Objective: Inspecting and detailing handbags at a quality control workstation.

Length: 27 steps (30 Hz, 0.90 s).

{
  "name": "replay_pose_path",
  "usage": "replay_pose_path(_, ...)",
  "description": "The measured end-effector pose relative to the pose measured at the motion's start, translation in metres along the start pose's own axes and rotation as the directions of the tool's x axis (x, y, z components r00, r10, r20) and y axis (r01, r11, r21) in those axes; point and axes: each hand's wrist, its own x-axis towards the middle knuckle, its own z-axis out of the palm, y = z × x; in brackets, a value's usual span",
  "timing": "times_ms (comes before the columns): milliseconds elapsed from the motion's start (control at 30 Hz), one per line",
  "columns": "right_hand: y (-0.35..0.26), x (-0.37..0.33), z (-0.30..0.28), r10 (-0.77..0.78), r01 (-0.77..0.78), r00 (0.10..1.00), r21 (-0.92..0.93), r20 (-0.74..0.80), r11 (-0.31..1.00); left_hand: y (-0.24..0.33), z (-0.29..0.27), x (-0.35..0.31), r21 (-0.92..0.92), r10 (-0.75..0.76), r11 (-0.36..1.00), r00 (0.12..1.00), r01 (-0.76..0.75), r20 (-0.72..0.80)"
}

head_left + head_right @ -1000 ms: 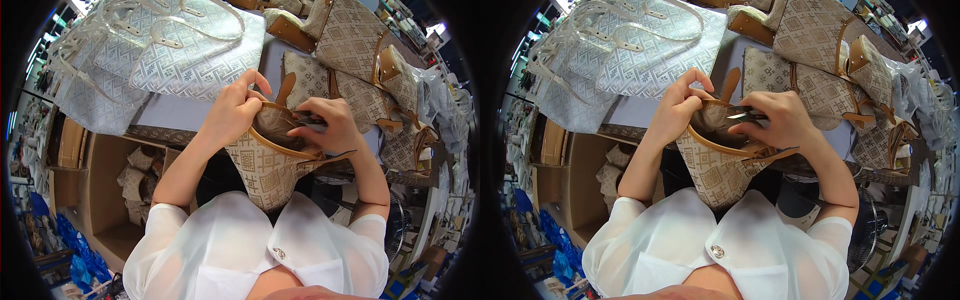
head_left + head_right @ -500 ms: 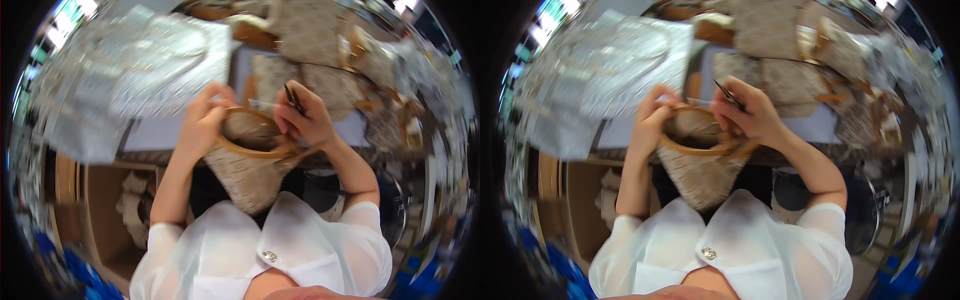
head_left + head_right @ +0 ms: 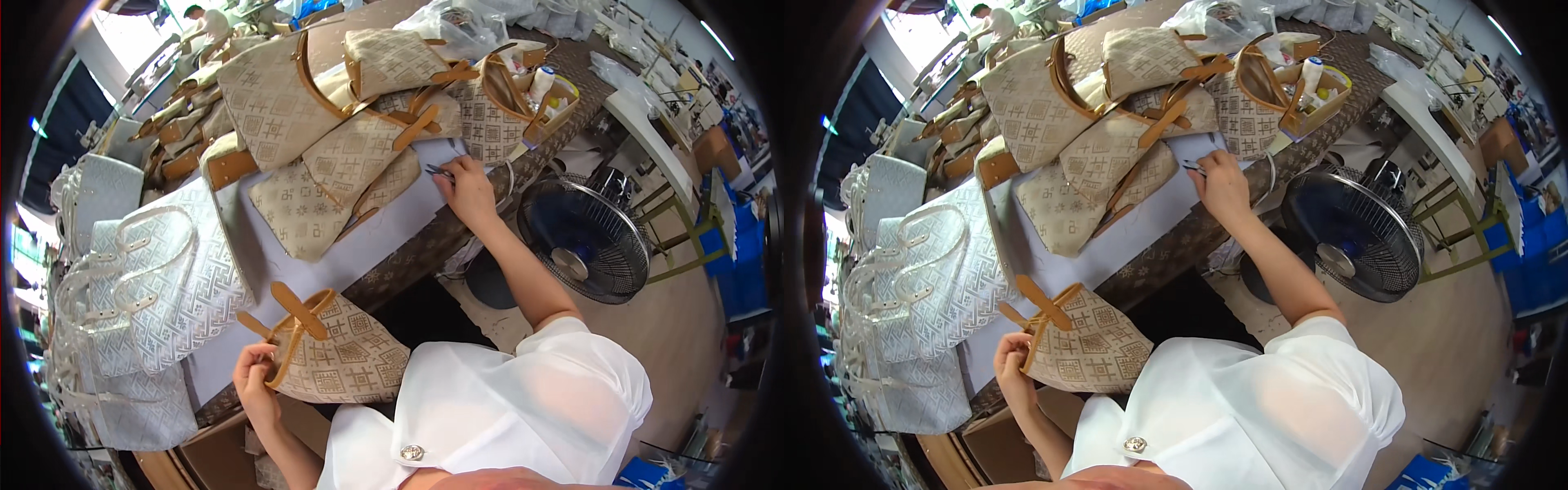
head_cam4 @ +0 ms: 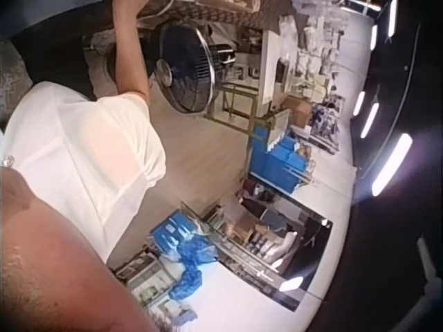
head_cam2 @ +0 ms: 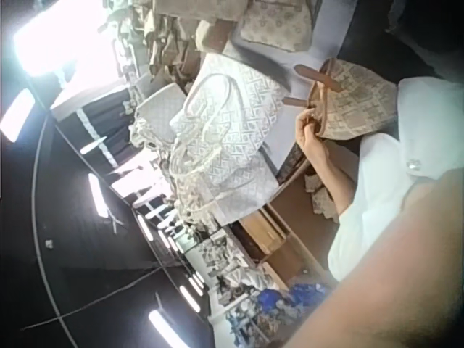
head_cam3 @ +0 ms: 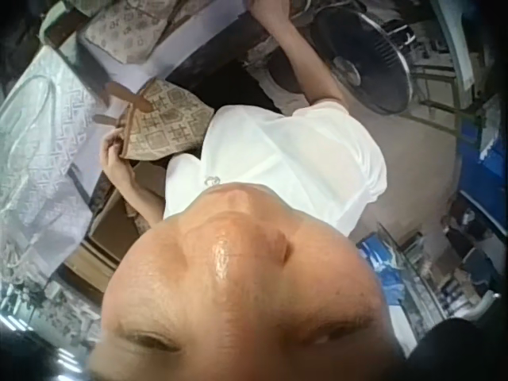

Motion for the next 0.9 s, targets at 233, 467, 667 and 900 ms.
replay_pose_path(233, 0.010, 0.041, -0.035, 0.113, -0.181, 0.568, 0.010, -0.815, 0.983, -0.050, 0.023, -0.038, -0.175, -0.193, 0.967, 0.981, 0.185, -0.030)
replay_pose_path(467, 0.045, 0.050, -0.013, 0.564, -0.274, 0.670, 0.545, -0.482, 0.792, -0.115, 0.021, -0.041, -0.176, -0.214, 0.963, 0.976, 0.206, -0.030)
replay_pose_path(667, -0.111, 0.067, -0.055, 0.035, 0.453, 0.552, 0.335, -0.833, 0.826, -0.149, 0.019, -0.043, -0.061, -0.146, 0.988, 0.984, 0.141, -0.098)
replay_pose_path(900, -0.250, 0.069, 0.041, -0.539, 0.726, 0.687, 0.425, -0.488, 0.540, -0.137, 0.030, -0.038, 0.553, 0.182, 0.833, 0.955, -0.025, -0.232)
